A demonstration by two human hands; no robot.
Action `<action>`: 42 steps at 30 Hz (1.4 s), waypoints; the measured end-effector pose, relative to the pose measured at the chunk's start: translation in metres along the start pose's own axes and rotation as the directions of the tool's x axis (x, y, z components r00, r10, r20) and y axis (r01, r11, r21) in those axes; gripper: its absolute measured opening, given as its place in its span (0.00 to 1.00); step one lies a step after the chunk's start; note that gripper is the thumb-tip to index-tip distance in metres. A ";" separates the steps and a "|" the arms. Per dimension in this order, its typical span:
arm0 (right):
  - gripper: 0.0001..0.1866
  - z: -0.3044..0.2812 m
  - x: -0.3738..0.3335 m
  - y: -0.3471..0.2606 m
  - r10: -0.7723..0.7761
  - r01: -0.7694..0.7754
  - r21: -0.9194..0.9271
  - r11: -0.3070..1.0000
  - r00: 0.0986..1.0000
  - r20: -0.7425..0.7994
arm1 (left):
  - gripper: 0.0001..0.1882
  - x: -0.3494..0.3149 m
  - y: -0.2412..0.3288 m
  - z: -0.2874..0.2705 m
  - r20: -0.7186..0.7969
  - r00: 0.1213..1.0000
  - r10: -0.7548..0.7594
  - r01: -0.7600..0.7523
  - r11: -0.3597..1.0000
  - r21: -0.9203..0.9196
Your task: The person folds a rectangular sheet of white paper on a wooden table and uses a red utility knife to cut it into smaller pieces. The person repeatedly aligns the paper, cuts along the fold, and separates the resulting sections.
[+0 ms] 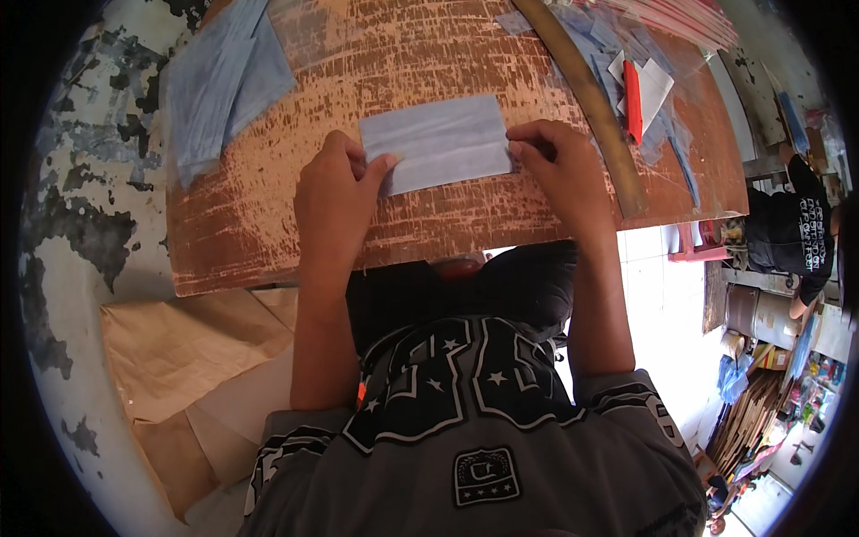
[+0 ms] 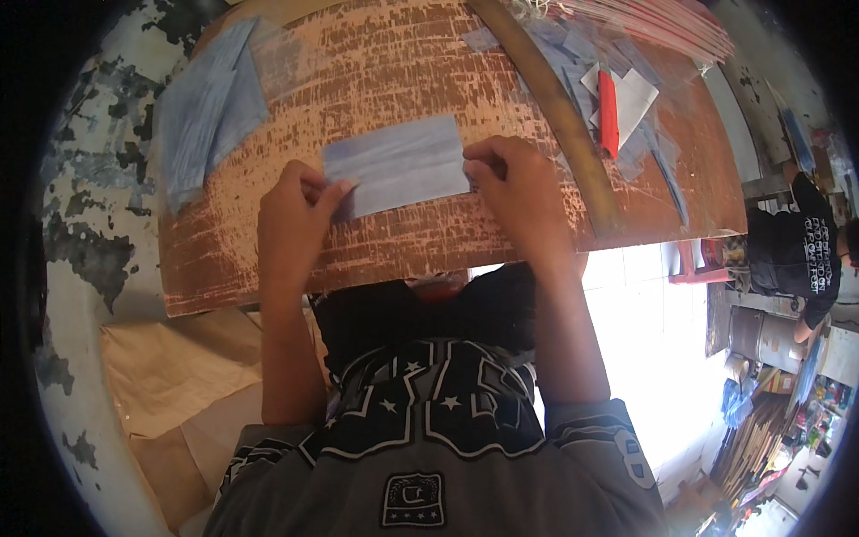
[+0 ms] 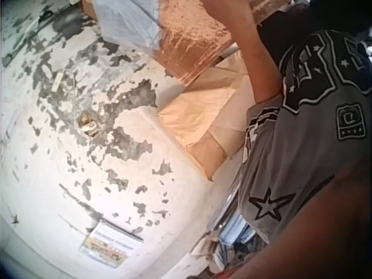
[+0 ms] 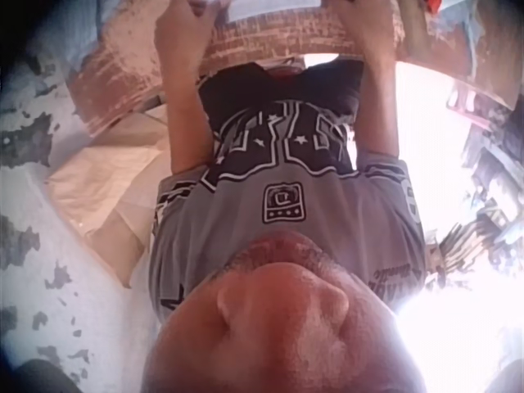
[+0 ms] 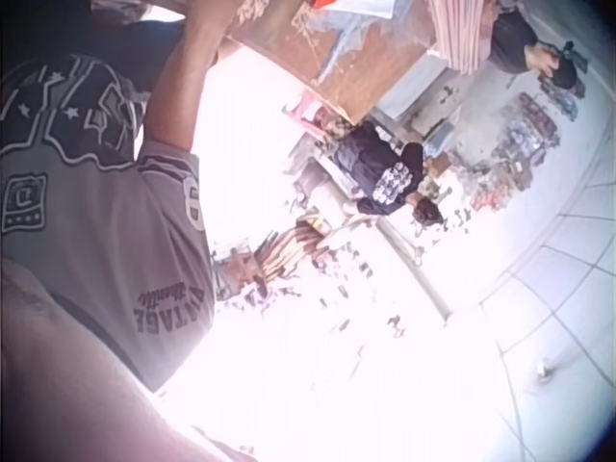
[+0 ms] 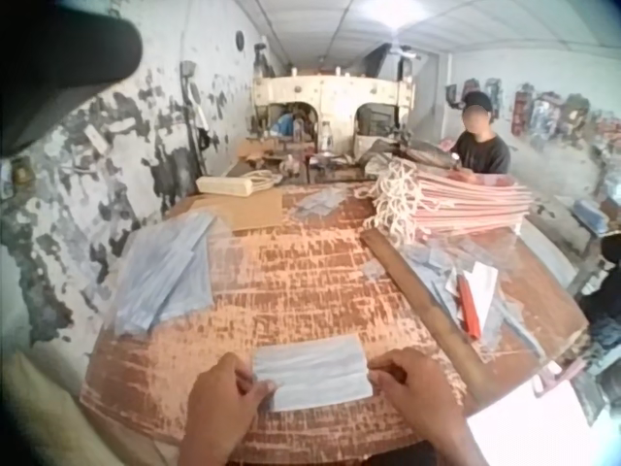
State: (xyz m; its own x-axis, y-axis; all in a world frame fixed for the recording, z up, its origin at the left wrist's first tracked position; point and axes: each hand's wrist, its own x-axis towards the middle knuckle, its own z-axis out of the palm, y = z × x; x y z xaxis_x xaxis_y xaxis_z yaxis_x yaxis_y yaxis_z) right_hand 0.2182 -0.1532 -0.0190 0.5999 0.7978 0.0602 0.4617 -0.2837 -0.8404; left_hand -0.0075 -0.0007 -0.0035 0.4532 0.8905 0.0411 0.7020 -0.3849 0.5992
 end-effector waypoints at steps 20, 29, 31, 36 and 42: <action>0.14 -0.010 -0.026 0.025 -0.322 0.322 -0.147 0.935 0.946 0.023 | 0.11 -0.034 -0.044 0.001 -0.102 0.939 0.328 -0.342 0.923 -0.177; 0.13 -0.004 -0.026 0.028 -0.384 0.371 -0.193 0.908 0.923 -0.028 | 0.09 -0.034 -0.047 0.006 -0.121 0.938 0.325 -0.344 0.916 -0.206; 0.13 -0.003 -0.026 0.028 -0.387 0.374 -0.195 0.907 0.921 -0.033 | 0.09 -0.034 -0.045 0.005 -0.112 0.940 0.323 -0.339 0.921 -0.190; 0.12 -0.001 -0.026 0.027 -0.372 0.358 -0.172 0.918 0.927 -0.057 | 0.09 -0.035 -0.045 0.003 -0.081 0.950 0.300 -0.311 0.929 -0.200; 0.11 0.002 -0.025 0.025 -0.370 0.355 -0.144 0.924 0.924 -0.092 | 0.08 -0.036 -0.046 0.006 -0.101 0.949 0.299 -0.314 0.922 -0.226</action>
State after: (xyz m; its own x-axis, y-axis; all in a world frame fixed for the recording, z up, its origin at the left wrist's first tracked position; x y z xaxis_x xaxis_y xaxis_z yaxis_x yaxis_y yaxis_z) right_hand 0.2131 -0.1792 -0.0426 0.4441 0.7934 0.4162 0.7337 -0.0554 -0.6772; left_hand -0.0526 -0.0162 -0.0374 0.5845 0.7545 0.2984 0.3808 -0.5799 0.7202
